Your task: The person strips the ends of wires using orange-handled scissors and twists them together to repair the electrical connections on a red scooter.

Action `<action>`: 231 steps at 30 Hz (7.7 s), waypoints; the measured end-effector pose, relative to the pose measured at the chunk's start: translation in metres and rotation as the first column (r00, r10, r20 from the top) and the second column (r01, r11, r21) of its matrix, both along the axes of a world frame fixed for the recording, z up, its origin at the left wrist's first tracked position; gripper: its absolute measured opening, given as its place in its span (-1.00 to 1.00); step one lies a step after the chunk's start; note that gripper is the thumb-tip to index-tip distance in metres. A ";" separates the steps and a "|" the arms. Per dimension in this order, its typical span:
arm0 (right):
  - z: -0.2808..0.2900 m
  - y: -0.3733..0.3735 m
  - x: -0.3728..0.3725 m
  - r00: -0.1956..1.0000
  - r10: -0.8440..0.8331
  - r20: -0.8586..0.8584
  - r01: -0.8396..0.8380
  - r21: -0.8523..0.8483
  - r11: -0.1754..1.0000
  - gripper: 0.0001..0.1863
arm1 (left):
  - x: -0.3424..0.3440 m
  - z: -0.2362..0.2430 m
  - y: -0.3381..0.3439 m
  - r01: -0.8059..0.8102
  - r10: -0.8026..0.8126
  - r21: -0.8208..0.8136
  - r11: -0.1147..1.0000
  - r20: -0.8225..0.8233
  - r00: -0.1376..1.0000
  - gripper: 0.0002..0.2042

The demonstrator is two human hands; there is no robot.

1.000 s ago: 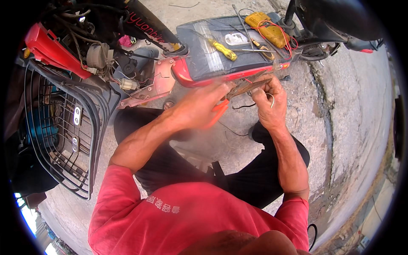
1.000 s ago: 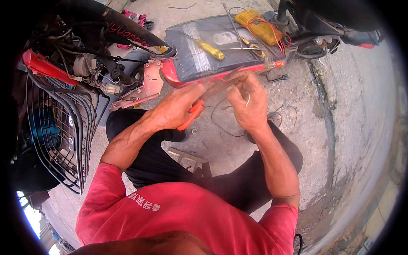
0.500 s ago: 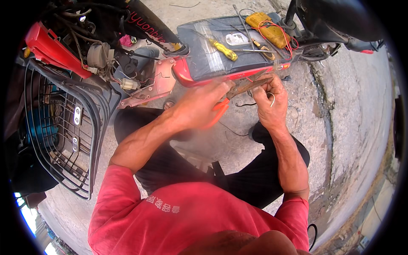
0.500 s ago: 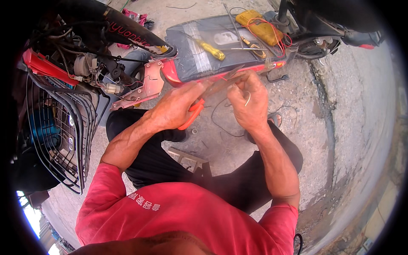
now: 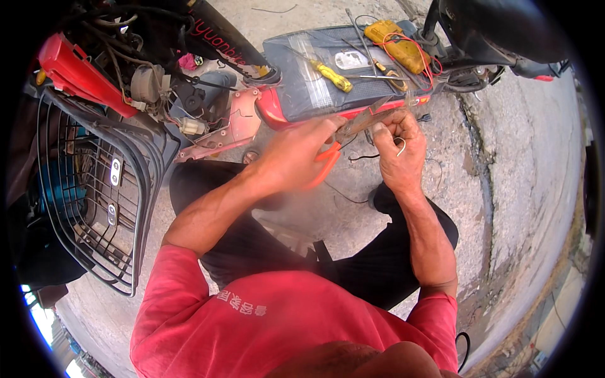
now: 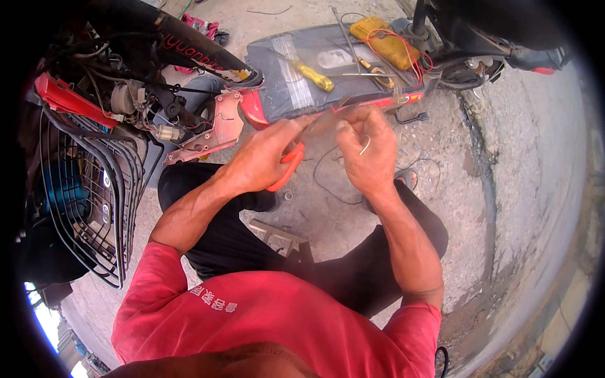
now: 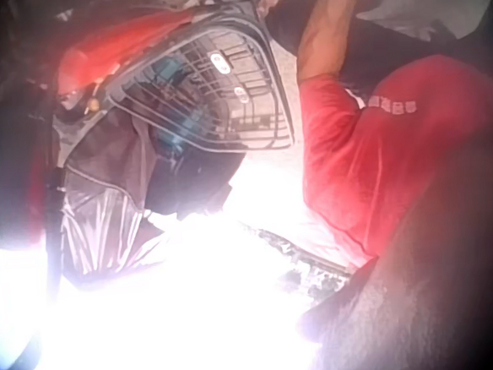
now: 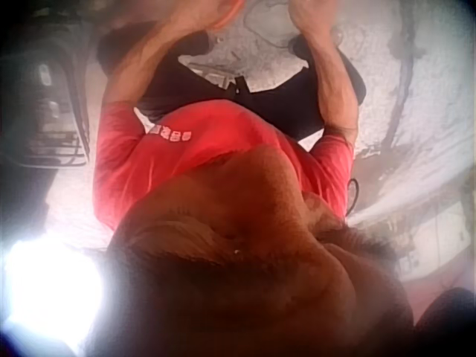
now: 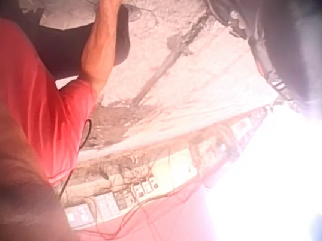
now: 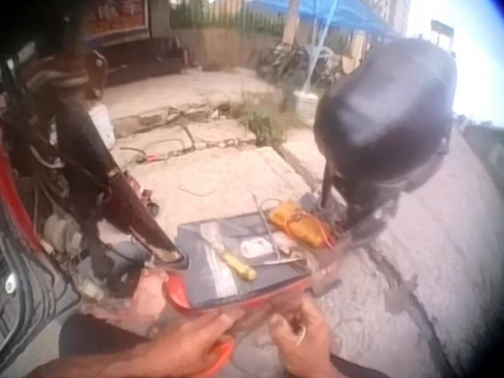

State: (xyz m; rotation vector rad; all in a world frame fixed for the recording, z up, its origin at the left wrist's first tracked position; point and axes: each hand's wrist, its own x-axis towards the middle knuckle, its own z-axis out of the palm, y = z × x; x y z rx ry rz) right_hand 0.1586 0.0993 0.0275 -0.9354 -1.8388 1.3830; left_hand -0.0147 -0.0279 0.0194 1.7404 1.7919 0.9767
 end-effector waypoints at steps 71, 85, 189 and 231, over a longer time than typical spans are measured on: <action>0.002 0.001 0.002 0.997 -0.001 -0.075 -0.005 -0.085 0.996 -0.95 | 0.000 0.009 -0.002 0.104 -0.100 -0.122 0.987 0.038 0.994 -0.61; -0.002 0.003 0.001 0.998 -0.039 -0.045 0.038 -0.022 0.999 -0.93 | 0.001 0.006 -0.001 0.041 -0.036 -0.107 0.993 0.047 0.998 -0.48; 0.001 -0.008 0.007 0.998 0.065 -0.015 -0.067 -0.243 0.968 -0.87 | -0.030 0.014 0.030 0.040 0.048 -0.077 0.996 0.871 0.488 -0.84; -0.009 -0.014 -0.006 0.984 0.176 0.031 -0.150 -0.393 0.907 -0.80 | -0.011 0.010 0.019 -0.015 -0.001 0.225 0.974 0.069 0.998 -0.85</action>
